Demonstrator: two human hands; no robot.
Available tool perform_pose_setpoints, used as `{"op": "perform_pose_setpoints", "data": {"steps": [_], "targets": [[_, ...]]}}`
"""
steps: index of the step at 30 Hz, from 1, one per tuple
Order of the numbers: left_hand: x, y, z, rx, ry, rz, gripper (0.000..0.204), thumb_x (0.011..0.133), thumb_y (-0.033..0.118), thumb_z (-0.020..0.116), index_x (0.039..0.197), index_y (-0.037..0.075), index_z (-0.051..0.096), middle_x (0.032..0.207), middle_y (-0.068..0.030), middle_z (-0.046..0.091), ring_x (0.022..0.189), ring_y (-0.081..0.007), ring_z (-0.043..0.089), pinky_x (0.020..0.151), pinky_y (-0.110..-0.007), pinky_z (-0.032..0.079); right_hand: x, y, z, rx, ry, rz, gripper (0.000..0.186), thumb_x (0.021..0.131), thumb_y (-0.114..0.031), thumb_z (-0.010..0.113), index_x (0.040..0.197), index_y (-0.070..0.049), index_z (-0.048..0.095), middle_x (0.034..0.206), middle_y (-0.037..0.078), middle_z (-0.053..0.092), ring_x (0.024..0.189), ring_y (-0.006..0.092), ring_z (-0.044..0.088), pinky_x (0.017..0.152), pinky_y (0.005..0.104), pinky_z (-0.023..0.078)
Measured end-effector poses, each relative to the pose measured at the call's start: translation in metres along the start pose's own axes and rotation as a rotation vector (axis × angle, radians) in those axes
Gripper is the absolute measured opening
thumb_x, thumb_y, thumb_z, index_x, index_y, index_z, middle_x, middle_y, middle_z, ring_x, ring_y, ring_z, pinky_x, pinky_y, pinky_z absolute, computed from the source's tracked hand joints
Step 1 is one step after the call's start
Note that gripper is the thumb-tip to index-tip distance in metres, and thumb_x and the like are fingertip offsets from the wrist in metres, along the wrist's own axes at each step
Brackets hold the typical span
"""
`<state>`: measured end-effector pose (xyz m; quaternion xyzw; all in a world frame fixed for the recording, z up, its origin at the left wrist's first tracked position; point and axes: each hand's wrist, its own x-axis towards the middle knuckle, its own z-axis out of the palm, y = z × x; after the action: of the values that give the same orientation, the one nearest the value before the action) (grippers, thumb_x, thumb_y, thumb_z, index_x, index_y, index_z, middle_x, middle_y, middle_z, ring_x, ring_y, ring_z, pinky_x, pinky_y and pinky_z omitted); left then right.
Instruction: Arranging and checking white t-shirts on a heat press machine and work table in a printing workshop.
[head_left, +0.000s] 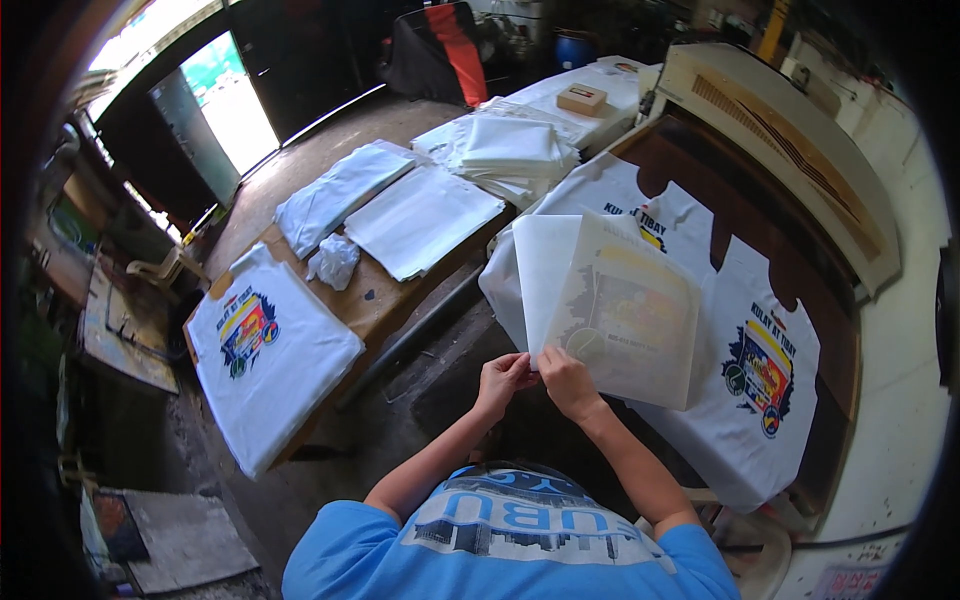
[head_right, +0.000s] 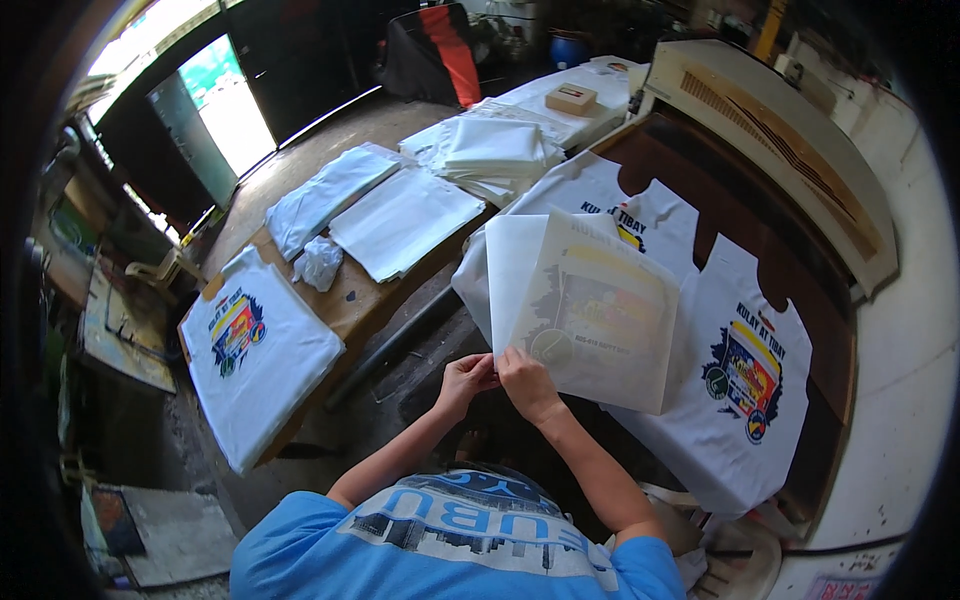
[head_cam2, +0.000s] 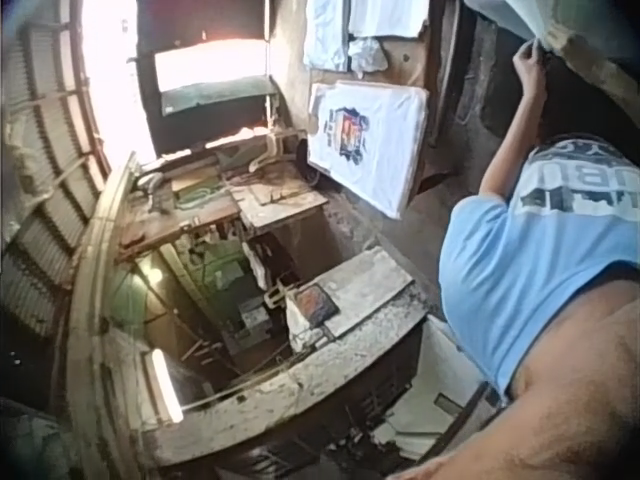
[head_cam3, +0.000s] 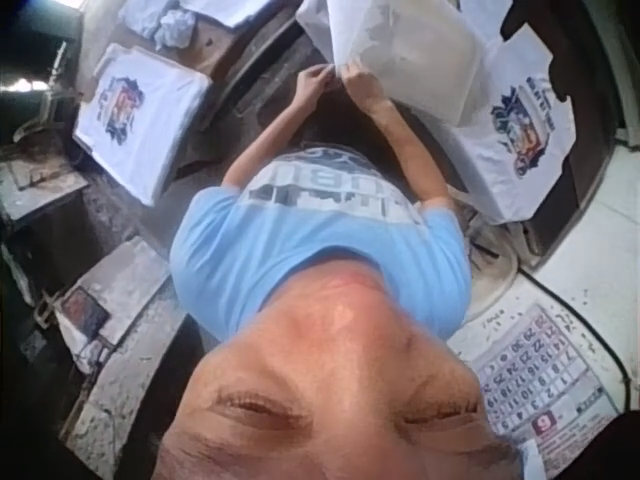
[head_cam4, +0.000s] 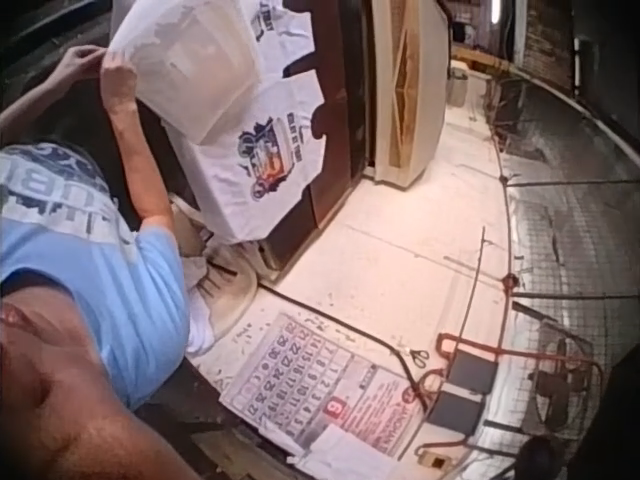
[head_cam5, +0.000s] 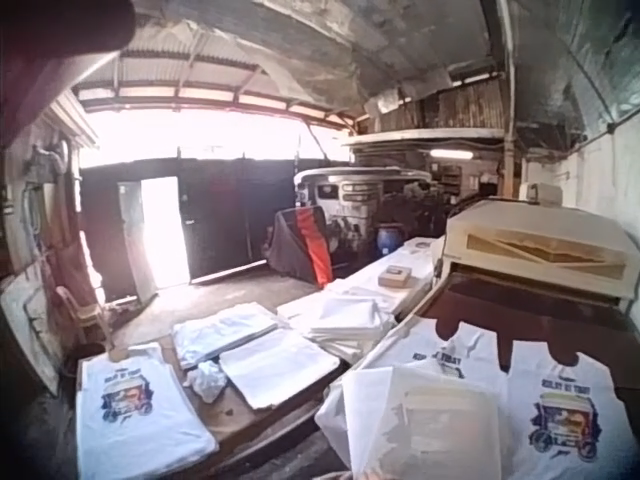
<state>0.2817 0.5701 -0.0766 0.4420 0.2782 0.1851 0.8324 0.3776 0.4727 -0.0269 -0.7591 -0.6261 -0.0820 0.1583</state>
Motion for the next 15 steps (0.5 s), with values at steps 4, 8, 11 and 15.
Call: {"op": "perform_pose_setpoints", "data": {"steps": [4, 8, 11, 15], "targets": [[0.001, 0.004, 0.005, 0.114, 0.029, 0.056, 0.024, 0.084, 0.021, 0.054, 0.09, -0.002, 0.061, 0.078, -0.0045, 0.06, 0.066, -0.0094, 0.057, 0.061, -0.024, 0.05, -0.006, -0.002, 0.002, 0.131, -0.014, -0.117, 0.004, 0.07, -0.001, 0.05, 0.074, 0.0, 0.05, 0.077, 0.012, 0.051, 0.076, 0.0258, 0.055, 0.065, 0.0333, 0.048], [0.001, 0.005, 0.01, 0.34, 0.092, 0.092, 0.022, 0.081, 0.021, 0.059, 0.083, -0.001, 0.064, 0.071, -0.0025, 0.061, 0.06, -0.0066, 0.054, 0.054, -0.02, 0.045, -0.013, -0.001, 0.002, 0.178, -0.004, -0.196, 0.005, 0.072, -0.003, 0.05, 0.076, 0.0, 0.051, 0.077, 0.012, 0.052, 0.075, 0.0247, 0.056, 0.064, 0.0334, 0.048], [0.001, 0.002, 0.013, 0.424, 0.134, 0.114, 0.021, 0.079, 0.02, 0.062, 0.081, -0.001, 0.065, 0.07, -0.0026, 0.061, 0.059, -0.0065, 0.053, 0.052, -0.02, 0.044, -0.026, 0.0, 0.004, 0.278, 0.106, -0.138, 0.005, 0.075, -0.005, 0.051, 0.077, 0.0, 0.053, 0.077, 0.012, 0.053, 0.071, 0.0257, 0.056, 0.063, 0.0332, 0.048], [0.0, -0.006, 0.017, 0.477, 0.244, 0.109, 0.023, 0.077, 0.022, 0.064, 0.081, -0.001, 0.065, 0.069, -0.0036, 0.061, 0.058, -0.0074, 0.054, 0.053, -0.021, 0.044, -0.069, -0.002, 0.008, 0.567, 0.09, 0.184, 0.015, 0.079, -0.013, 0.054, 0.078, 0.002, 0.054, 0.078, 0.014, 0.055, 0.065, 0.0291, 0.056, 0.059, 0.0322, 0.048]]}}
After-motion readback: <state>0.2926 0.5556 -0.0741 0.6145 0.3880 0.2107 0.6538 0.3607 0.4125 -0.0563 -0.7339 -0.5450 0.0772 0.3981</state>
